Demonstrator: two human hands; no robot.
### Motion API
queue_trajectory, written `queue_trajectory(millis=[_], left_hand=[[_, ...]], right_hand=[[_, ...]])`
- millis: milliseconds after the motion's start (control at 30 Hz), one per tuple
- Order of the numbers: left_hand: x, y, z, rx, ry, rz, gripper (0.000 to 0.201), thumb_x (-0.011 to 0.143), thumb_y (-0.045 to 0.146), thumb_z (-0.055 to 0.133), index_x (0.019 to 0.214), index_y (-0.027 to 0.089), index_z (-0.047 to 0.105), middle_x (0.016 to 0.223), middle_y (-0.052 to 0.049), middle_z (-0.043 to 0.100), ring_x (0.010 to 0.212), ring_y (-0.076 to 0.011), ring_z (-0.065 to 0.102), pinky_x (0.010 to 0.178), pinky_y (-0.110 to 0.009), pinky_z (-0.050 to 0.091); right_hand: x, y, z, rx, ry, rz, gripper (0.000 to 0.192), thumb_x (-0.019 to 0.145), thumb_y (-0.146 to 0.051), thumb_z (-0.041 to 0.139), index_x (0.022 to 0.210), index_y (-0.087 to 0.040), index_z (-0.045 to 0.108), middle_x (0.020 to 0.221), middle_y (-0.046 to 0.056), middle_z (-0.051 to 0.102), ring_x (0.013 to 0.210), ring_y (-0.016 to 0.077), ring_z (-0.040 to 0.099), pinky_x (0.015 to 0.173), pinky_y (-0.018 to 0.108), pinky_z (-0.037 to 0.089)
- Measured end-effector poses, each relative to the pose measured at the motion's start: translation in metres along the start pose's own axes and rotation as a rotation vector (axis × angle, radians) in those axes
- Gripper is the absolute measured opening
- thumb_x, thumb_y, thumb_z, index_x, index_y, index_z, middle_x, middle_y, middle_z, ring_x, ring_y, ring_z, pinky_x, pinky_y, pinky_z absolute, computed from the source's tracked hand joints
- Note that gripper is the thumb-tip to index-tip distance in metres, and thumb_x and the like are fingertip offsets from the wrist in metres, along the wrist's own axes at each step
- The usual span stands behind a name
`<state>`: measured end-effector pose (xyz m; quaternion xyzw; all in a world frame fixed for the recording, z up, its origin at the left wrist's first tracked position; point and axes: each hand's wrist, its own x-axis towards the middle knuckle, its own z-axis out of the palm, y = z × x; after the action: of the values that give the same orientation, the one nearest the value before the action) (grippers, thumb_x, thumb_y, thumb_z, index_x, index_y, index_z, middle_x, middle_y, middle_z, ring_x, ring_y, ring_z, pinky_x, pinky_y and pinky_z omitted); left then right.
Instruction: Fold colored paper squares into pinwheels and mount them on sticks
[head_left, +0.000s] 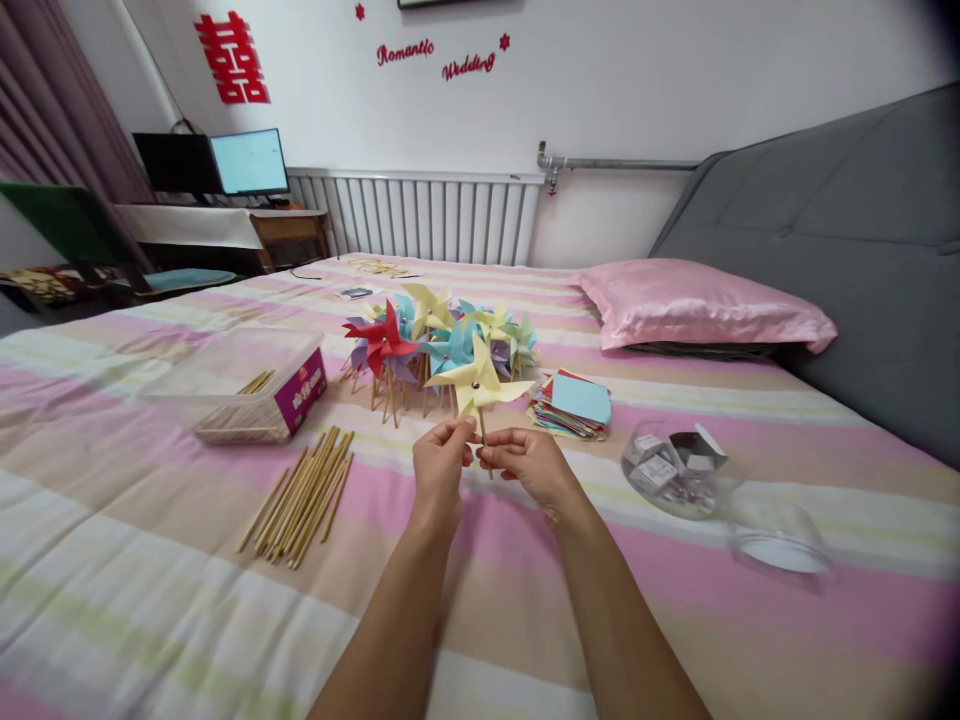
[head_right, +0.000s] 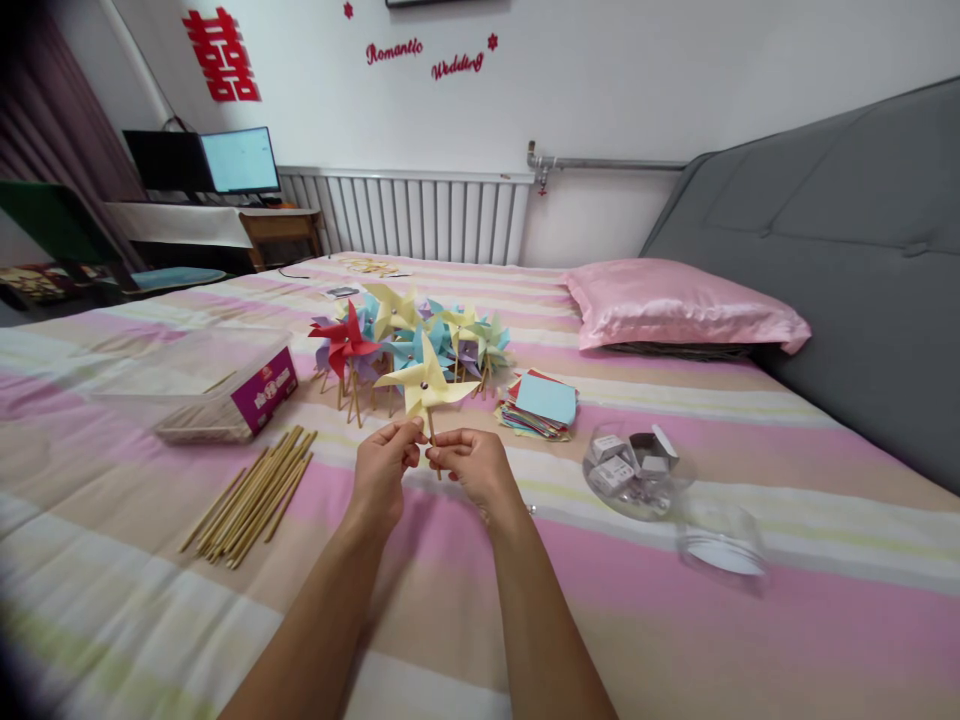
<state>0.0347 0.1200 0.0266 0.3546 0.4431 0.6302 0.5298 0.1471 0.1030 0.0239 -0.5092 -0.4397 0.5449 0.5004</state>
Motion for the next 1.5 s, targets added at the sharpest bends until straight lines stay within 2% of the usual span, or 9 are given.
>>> queue_trajectory(millis=[200,400,633,867,1200,1333,1500], left_hand=[[0.001,0.001,-0.003,-0.015,0.003,-0.003,0.02,0.059,0.028,0.072,0.053,0.013,0.059,0.052,0.002,0.055,0.04,-0.0036,0.035,0.044,-0.021,0.026],[0.001,0.002,-0.004,-0.101,-0.07,-0.092,0.02,0.059,0.027,0.071,0.054,0.012,0.057,0.052,0.003,0.055,0.04,-0.0039,0.039,0.045,-0.02,0.029],[0.001,0.002,-0.004,-0.101,-0.082,-0.06,0.02,0.06,0.027,0.071,0.056,0.013,0.057,0.053,0.002,0.056,0.041,-0.004,0.039,0.045,-0.019,0.029],[0.001,0.004,-0.006,-0.121,-0.083,-0.041,0.02,0.061,0.027,0.071,0.056,0.013,0.057,0.053,0.003,0.055,0.041,-0.0042,0.039,0.046,-0.02,0.03],[0.001,0.006,-0.006,-0.063,-0.041,-0.01,0.017,0.059,0.026,0.07,0.058,0.013,0.059,0.055,0.004,0.054,0.042,-0.0033,0.036,0.046,-0.02,0.027],[0.004,0.007,-0.008,-0.052,0.016,0.008,0.018,0.055,0.025,0.073,0.067,0.014,0.064,0.054,0.005,0.051,0.047,-0.0059,0.042,0.047,-0.02,0.03],[0.008,0.01,-0.014,-0.079,0.042,0.019,0.021,0.058,0.032,0.073,0.066,0.014,0.063,0.061,0.002,0.054,0.053,-0.0076,0.046,0.049,-0.02,0.034]], right_hand=[[-0.001,-0.002,0.0,-0.016,-0.028,-0.015,0.027,0.059,-0.029,0.073,0.08,-0.014,0.069,0.063,0.003,0.068,0.062,0.0138,0.06,0.06,0.026,0.038],[0.002,0.002,0.001,-0.023,-0.015,-0.019,0.026,0.058,-0.028,0.072,0.079,-0.014,0.069,0.061,0.002,0.067,0.059,0.0133,0.059,0.058,0.025,0.037],[0.002,0.001,0.004,-0.031,0.031,-0.024,0.028,0.057,-0.028,0.073,0.08,-0.013,0.068,0.06,0.002,0.066,0.058,0.013,0.058,0.057,0.025,0.037],[0.0,-0.001,0.005,-0.03,-0.004,-0.028,0.032,0.059,-0.031,0.073,0.085,-0.012,0.07,0.063,0.003,0.067,0.059,0.0123,0.058,0.058,0.025,0.038],[0.002,0.002,0.007,-0.018,0.059,-0.052,0.03,0.055,-0.031,0.076,0.079,-0.013,0.07,0.06,0.003,0.066,0.056,0.0137,0.058,0.055,0.026,0.038],[0.002,0.003,0.007,-0.018,0.041,-0.06,0.029,0.055,-0.03,0.075,0.078,-0.013,0.07,0.059,0.003,0.066,0.056,0.0136,0.057,0.055,0.026,0.038],[0.003,0.006,0.009,-0.033,-0.018,-0.08,0.02,0.055,-0.023,0.073,0.072,-0.013,0.068,0.056,0.001,0.063,0.052,0.0118,0.054,0.052,0.025,0.038]])
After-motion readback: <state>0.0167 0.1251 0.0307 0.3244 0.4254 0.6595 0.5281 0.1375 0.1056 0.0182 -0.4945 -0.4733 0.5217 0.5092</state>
